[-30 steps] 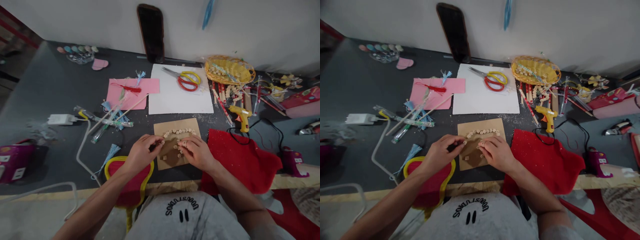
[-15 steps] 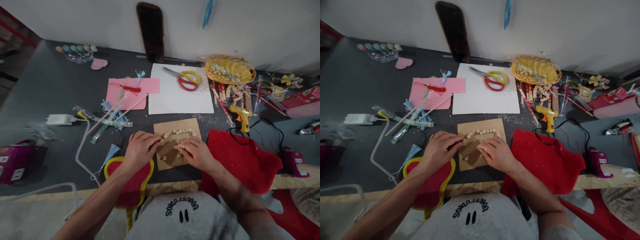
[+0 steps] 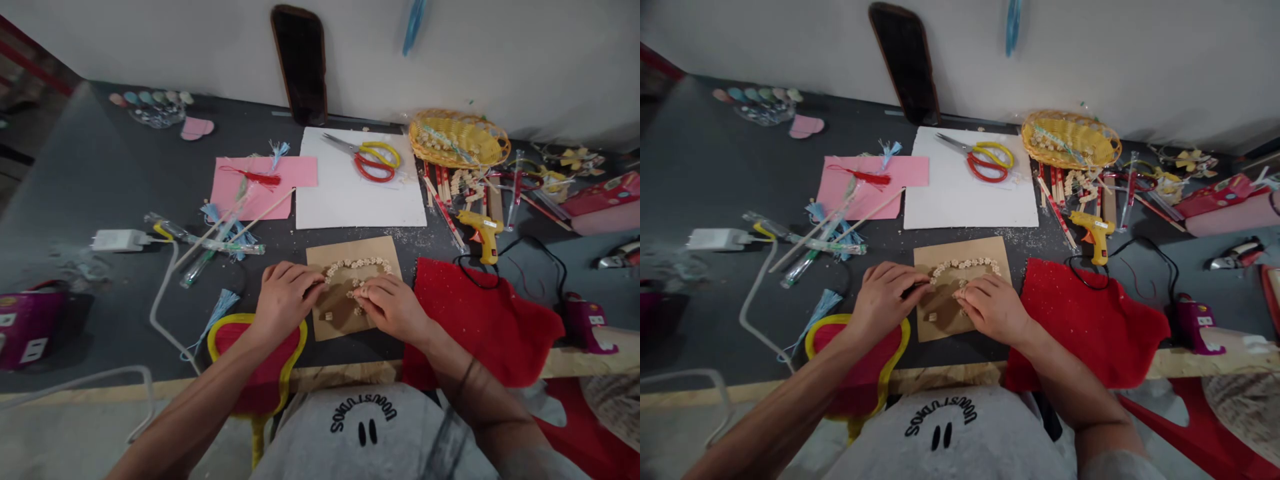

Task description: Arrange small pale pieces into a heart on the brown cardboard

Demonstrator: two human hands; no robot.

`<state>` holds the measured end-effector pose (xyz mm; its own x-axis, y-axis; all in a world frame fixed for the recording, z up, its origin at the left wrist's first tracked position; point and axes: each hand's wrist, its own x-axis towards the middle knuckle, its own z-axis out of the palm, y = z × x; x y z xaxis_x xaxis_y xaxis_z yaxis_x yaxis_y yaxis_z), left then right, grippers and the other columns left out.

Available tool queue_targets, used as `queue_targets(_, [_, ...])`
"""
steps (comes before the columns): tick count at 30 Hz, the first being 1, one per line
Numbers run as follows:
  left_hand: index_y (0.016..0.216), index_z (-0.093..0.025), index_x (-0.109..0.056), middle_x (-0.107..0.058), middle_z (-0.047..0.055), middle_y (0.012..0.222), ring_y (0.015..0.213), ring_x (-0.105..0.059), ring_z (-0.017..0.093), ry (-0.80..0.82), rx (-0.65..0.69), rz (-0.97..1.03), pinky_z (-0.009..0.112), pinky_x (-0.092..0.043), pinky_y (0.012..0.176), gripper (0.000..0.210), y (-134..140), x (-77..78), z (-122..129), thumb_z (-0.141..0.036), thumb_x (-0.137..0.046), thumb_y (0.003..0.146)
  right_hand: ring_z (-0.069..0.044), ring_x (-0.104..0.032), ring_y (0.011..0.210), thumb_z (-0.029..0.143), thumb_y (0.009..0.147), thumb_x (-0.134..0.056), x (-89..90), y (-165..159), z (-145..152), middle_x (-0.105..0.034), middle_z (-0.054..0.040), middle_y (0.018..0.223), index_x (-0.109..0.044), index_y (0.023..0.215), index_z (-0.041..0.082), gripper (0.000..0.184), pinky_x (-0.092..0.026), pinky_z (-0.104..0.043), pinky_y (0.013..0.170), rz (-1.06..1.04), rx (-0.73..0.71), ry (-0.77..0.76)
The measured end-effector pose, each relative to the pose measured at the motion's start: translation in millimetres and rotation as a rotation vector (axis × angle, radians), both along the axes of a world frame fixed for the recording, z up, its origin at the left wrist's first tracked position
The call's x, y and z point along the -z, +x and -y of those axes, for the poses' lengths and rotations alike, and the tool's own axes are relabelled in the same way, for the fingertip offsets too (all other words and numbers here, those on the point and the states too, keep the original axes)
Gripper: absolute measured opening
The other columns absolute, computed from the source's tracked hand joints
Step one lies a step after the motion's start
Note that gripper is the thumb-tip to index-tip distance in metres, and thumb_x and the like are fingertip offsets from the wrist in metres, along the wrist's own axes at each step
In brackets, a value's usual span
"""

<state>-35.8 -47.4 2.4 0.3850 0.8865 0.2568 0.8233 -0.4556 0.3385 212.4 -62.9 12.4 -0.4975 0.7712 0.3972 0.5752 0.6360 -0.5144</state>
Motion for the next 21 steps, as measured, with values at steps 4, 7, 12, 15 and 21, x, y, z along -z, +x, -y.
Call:
queue_targets(4, [0.091, -0.026, -0.075, -0.078, 0.002, 0.091, 0.091, -0.065, 0.024, 0.004, -0.002, 0.012, 0.04, -0.041, 0.081, 0.011, -1, 3.9, 0, -0.026, -0.065, 0.096, -0.018, -0.071, 0.084, 0.022, 0.101, -0.058, 1.4, 0, 0, -0.077, -0.0045, 0.088, -0.07, 0.096, 0.021, 0.013, -0.058, -0.033, 0.079, -0.005, -0.01, 0.006])
queue_targets(7, [0.091, -0.025, -0.075, -0.077, 0.003, 0.091, 0.091, -0.065, 0.025, 0.012, 0.006, 0.018, 0.04, -0.041, 0.081, 0.01, -1, 5.5, 0, -0.027, -0.066, 0.095, -0.018, -0.071, 0.083, 0.022, 0.101, -0.057, 3.8, 0, -1, -0.077, -0.0045, 0.087, -0.069, 0.095, 0.02, 0.013, -0.058, -0.032, 0.078, -0.01, -0.017, 0.019])
queue_targets(12, [0.09, -0.026, -0.075, -0.077, 0.002, 0.091, 0.09, -0.064, 0.025, 0.026, 0.002, 0.007, 0.041, -0.04, 0.081, 0.009, 0, 4.8, -1, -0.027, -0.068, 0.095, -0.018, -0.071, 0.086, 0.022, 0.101, -0.057, 6.0, 0, 0, -0.077, -0.0043, 0.088, -0.071, 0.098, 0.021, 0.015, -0.058, -0.033, 0.08, -0.004, -0.027, -0.009])
queue_targets(15, [0.09, -0.025, -0.074, -0.077, 0.002, 0.091, 0.09, -0.064, 0.025, 0.028, -0.003, 0.002, 0.041, -0.041, 0.082, 0.007, 0, 4.3, -1, -0.025, -0.069, 0.094, -0.018, -0.071, 0.087, 0.022, 0.101, -0.057, 5.8, 1, 0, -0.077, -0.005, 0.09, -0.072, 0.099, 0.022, 0.015, -0.058, -0.034, 0.081, 0.016, -0.032, -0.052])
queue_targets(21, [0.094, -0.025, -0.074, -0.076, 0.005, 0.093, 0.094, -0.066, 0.027, -0.03, -0.015, 0.037, 0.042, -0.045, 0.082, 0.011, -6, -6.6, 0, -0.03, -0.064, 0.095, -0.019, -0.071, 0.086, 0.022, 0.101, -0.057, 0.7, 5, -3, -0.077, -0.0063, 0.09, -0.072, 0.099, 0.021, 0.015, -0.058, -0.035, 0.081, 0.017, 0.006, 0.0])
